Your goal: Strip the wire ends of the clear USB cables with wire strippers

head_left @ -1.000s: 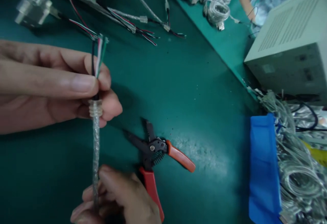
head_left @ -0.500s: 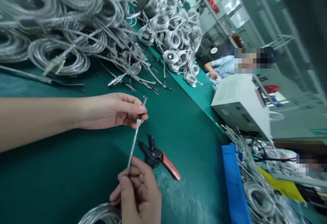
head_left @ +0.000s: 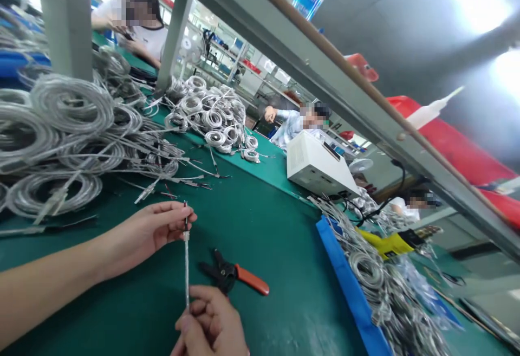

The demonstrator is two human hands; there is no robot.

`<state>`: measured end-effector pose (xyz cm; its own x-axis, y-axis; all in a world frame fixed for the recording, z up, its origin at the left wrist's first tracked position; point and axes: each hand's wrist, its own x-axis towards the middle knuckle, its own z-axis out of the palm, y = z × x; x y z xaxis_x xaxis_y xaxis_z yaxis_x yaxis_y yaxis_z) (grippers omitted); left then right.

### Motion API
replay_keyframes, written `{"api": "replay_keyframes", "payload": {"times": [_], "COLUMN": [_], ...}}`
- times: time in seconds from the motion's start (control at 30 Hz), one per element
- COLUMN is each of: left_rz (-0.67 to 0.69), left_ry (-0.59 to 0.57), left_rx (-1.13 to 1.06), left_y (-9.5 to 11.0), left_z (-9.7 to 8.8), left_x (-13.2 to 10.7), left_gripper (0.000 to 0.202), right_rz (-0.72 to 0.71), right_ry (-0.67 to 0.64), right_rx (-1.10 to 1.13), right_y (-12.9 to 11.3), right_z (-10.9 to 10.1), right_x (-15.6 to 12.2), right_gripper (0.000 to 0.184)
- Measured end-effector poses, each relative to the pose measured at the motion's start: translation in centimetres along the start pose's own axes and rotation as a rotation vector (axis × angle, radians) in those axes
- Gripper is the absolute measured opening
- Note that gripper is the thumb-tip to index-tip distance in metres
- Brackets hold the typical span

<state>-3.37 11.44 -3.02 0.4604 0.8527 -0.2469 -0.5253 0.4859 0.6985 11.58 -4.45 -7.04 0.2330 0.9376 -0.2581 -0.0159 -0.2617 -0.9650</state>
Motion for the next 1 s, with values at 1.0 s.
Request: {"api": "replay_keyframes", "payload": {"times": [1.0], "left_rz": [0.004], "left_ry": [0.075], "left_rx": [0.086], "left_y": [-0.5], "left_z": [1.6], "left_x": [-1.4], "left_gripper": [0.027], "right_rz": [-0.071], "right_ry": [-0.152], "right_rx": [0.058], "right_y": [-1.2], "right_z": [0.0], "right_x": [0.5], "right_gripper": [0.049]}}
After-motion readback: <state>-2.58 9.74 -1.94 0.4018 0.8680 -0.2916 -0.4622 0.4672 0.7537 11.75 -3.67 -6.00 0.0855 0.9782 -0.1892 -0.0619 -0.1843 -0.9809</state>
